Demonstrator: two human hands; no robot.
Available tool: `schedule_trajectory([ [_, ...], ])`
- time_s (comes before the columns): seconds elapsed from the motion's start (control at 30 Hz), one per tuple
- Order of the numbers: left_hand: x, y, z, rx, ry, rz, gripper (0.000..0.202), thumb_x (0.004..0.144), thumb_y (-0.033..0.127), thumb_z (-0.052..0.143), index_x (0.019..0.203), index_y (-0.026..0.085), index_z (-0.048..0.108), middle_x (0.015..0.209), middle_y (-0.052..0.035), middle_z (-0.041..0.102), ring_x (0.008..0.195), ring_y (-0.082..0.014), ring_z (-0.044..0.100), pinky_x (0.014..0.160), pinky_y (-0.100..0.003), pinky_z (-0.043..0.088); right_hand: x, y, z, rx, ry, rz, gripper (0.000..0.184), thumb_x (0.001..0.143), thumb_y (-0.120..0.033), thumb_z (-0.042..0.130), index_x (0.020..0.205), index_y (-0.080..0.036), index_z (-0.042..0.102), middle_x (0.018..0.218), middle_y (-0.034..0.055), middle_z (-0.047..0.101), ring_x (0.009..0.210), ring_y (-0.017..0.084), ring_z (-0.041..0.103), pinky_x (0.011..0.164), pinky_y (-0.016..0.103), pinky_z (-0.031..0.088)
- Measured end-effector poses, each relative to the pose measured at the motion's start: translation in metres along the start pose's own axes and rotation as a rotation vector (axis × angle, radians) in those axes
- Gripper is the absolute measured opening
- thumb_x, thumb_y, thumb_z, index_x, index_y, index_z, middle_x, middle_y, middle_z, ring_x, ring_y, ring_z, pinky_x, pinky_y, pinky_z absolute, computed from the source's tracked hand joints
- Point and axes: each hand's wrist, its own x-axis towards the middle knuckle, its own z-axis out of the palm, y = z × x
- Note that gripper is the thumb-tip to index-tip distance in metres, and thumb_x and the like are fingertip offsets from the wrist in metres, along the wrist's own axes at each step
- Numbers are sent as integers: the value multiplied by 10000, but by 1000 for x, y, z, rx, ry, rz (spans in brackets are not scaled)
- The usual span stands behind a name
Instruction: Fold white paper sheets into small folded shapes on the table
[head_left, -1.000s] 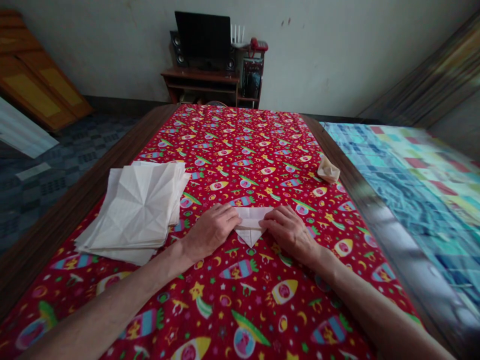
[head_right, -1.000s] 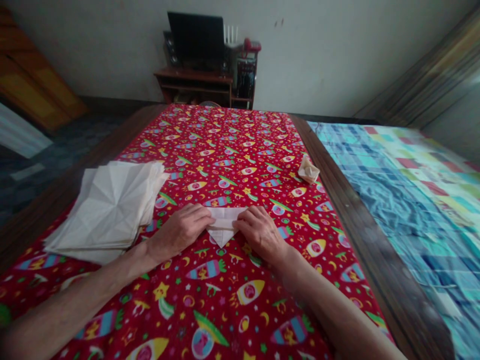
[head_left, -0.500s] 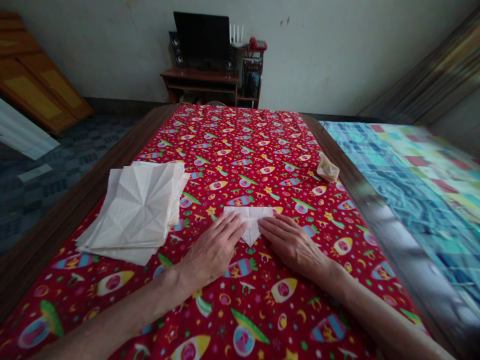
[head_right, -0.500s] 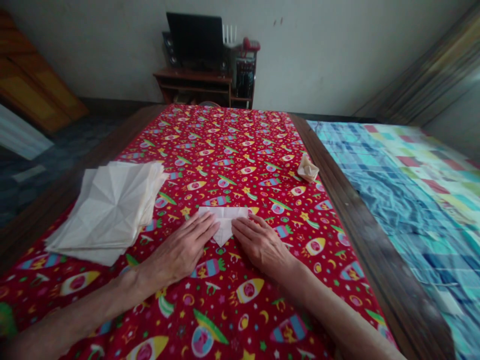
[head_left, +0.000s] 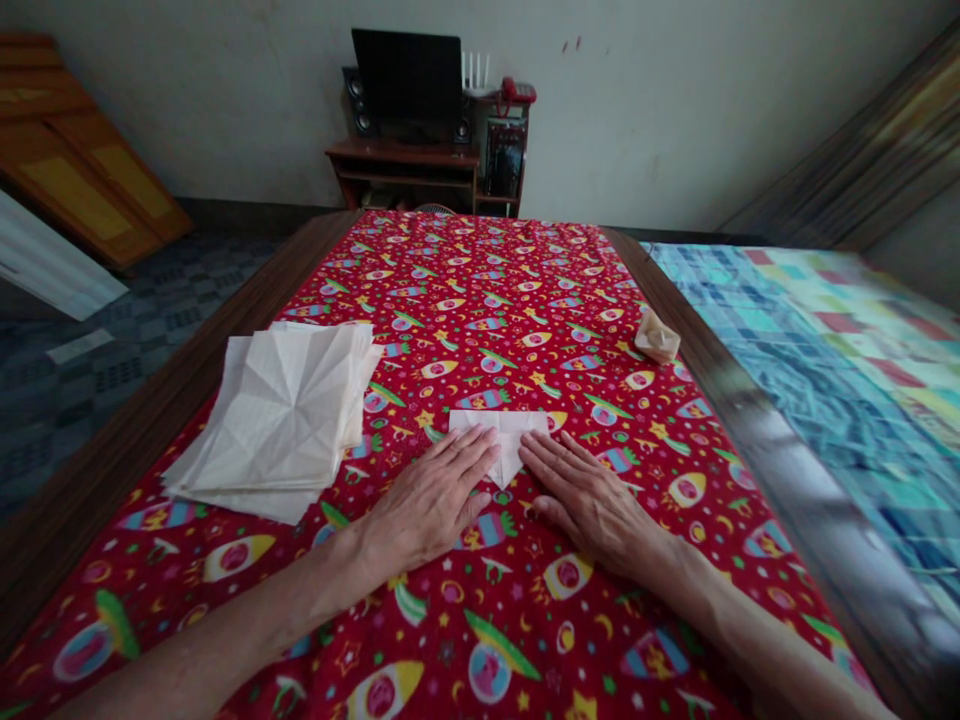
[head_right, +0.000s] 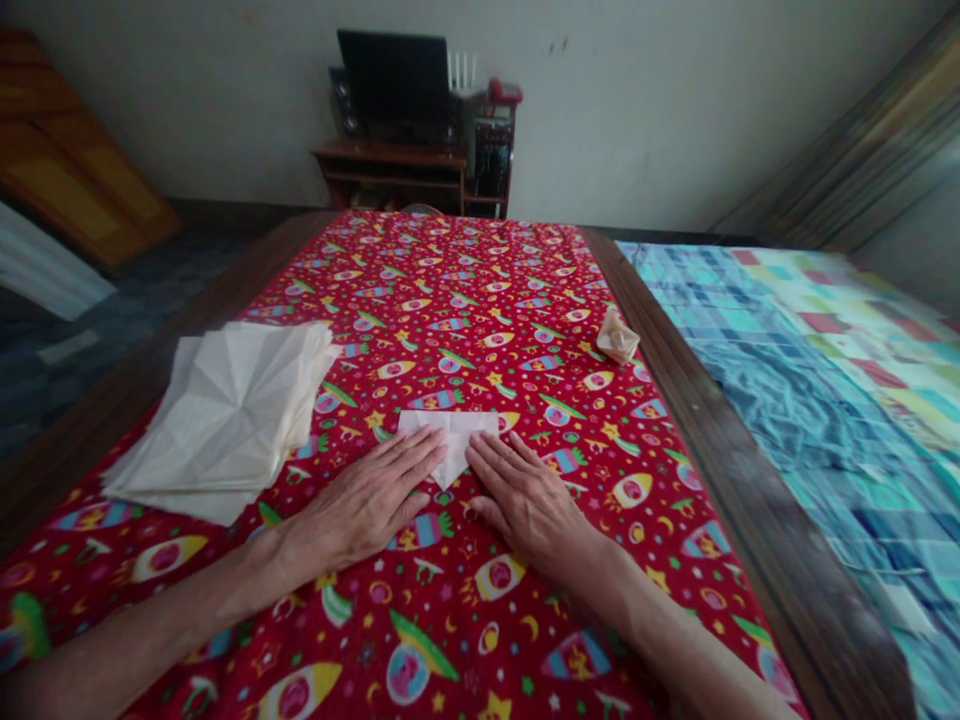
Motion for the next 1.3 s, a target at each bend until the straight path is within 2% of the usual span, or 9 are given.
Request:
schedule_trajectory([
  [0.27,-18,-11,-8,70,-6,-55,460,964,282,370,1405,151,379,1497,-60,345,1395,-205,287,1148,-431,250,-7,5,-2,-32,63,90,427,980,-296,390,1385,-169,434,1388,87,485,1312,230,419,1092,484,346],
  [0.4,-24,-15,-7,122,72,-86,418,955,217,384,1363,142,437,1438,-84,440,1344,-235,377,1098,-467,309,0,5,-5,-40,137,127,317,972,-271,415,1234,-205,581,1239,62,627,1194,228,547,1035,469,373],
  [0.5,-14,-21,-7,104,204,-67,305,950,195,411,1192,129,585,1272,-103,597,1209,-238,513,1047,-451,367,14,8,-5,-48,219,125,232,964,-263,442,987,-216,668,1041,41,712,1013,208,629,945,419,402],
  [0.6,7,-30,-10,7,273,-64,200,940,201,458,914,164,653,998,-58,673,974,-197,595,907,-371,467,30,12,-4,-96,203,172,216,929,-292,513,781,-189,631,850,50,689,831,206,610,795,373,423],
  [0.7,27,-38,-11,-66,207,-144,147,874,278,597,950,153,608,1008,-67,610,985,-218,561,877,-365,479,39,15,-4,-53,169,272,187,887,-342,581,783,-186,588,820,60,623,809,211,557,730,343,425],
  [0.8,36,-45,-8,-61,154,-211,518,781,364,706,1206,153,498,1119,-91,546,1077,-258,515,927,-411,455,39,20,-5,41,202,317,242,860,-386,613,970,-175,566,946,87,583,883,227,528,773,356,442],
  [0.87,38,-48,-6,-64,127,-216,585,762,378,723,1244,165,467,1121,-88,539,1084,-258,510,939,-409,444,37,25,-3,75,209,303,372,863,-393,605,1146,-170,509,1038,105,555,946,242,511,818,384,446],
  [1.0,45,-50,-9,-97,42,-233,452,741,368,738,1097,176,538,1041,-63,599,1009,-236,560,890,-355,450,35,37,5,87,187,261,481,868,-419,587,1264,-194,434,1088,111,522,998,259,499,849,417,456],
  [1.3,56,-47,-26,-283,-171,-410,144,703,311,708,734,196,627,694,27,628,646,-151,570,549,-224,322,40,38,-3,116,164,226,334,865,-422,592,1111,-208,522,1032,96,518,938,234,522,789,386,475],
])
